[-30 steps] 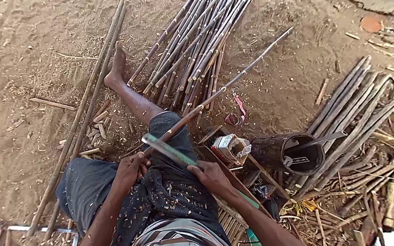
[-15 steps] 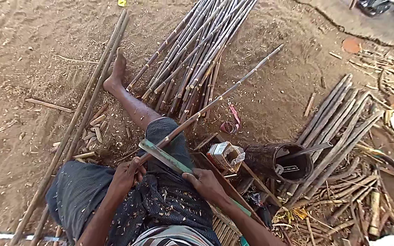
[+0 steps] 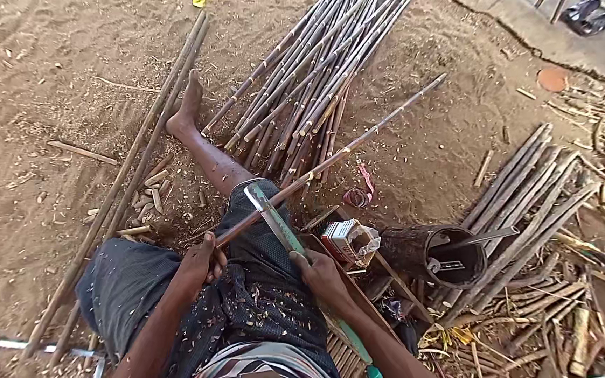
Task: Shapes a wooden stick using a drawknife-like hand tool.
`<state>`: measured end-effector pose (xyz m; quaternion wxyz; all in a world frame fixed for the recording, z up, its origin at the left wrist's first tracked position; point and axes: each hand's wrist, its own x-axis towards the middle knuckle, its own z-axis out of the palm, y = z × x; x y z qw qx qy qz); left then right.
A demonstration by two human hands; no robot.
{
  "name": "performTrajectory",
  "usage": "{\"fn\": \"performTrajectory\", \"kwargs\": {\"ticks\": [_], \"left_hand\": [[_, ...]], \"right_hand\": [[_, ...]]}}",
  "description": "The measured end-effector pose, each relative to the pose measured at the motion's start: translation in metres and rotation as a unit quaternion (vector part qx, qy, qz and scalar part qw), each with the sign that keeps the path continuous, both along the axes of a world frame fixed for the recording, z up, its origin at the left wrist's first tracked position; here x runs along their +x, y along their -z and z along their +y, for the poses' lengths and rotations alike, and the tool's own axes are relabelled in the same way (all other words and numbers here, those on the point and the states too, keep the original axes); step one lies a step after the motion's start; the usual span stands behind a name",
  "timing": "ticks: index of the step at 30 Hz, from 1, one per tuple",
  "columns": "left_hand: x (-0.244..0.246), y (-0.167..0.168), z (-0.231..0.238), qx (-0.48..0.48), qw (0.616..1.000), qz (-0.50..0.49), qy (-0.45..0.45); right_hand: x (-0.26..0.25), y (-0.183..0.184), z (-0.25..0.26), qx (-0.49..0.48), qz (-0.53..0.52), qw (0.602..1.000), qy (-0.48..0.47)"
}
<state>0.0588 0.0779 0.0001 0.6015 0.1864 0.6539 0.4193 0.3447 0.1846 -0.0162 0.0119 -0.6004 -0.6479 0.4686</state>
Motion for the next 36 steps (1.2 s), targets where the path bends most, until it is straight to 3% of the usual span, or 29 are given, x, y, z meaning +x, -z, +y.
{"fn": "performTrajectory", "kwargs": {"ticks": [4,8,11,12,15,18,20,22,23,27,31,34,36], "left_hand": [[0.003,0.004,-0.001,0.003,1.0,-0.008,0.0],[0.004,0.003,0.001,-0.016,0.999,-0.02,-0.02],[0.006,0.003,0.002,-0.017,0.998,-0.043,-0.034],[0.006,0.003,0.001,-0.018,0.998,-0.05,-0.037],[0.005,0.002,0.002,-0.02,0.998,-0.055,-0.037],[0.005,0.005,0.002,-0.006,0.998,-0.056,-0.032],[0.006,0.007,0.0,0.015,0.999,-0.029,-0.028],[0.004,0.009,-0.001,0.045,0.999,0.025,-0.009],[0.004,0.01,-0.003,0.056,0.997,0.047,0.005],[0.003,0.013,-0.004,0.079,0.99,0.108,0.038],[0.002,0.01,0.001,0.076,0.99,0.116,0.039],[-0.002,0.01,-0.001,0.084,0.985,0.141,0.059],[-0.004,0.008,-0.004,0.075,0.978,0.178,0.078]], "right_hand": [[0.011,0.009,0.011,0.002,0.022,0.997,0.073],[-0.001,-0.007,-0.006,0.024,-0.031,0.997,-0.061],[0.011,0.011,0.007,0.013,0.017,0.996,0.091],[0.01,0.011,0.007,0.011,0.016,0.995,0.096],[-0.006,-0.005,-0.009,0.023,-0.012,0.998,-0.049],[0.005,0.005,0.008,-0.001,0.023,0.998,0.061],[0.003,0.001,0.01,0.009,0.022,0.998,0.063],[-0.008,-0.014,0.004,0.018,-0.019,0.997,-0.077],[-0.009,-0.017,0.0,0.019,-0.034,0.994,-0.104],[0.011,0.004,0.015,0.027,0.009,0.997,0.078],[-0.002,-0.018,-0.006,0.003,-0.037,0.994,-0.1],[0.012,0.004,0.016,0.016,-0.011,0.998,0.061],[0.006,-0.005,0.013,0.003,-0.01,0.999,0.046]]}}
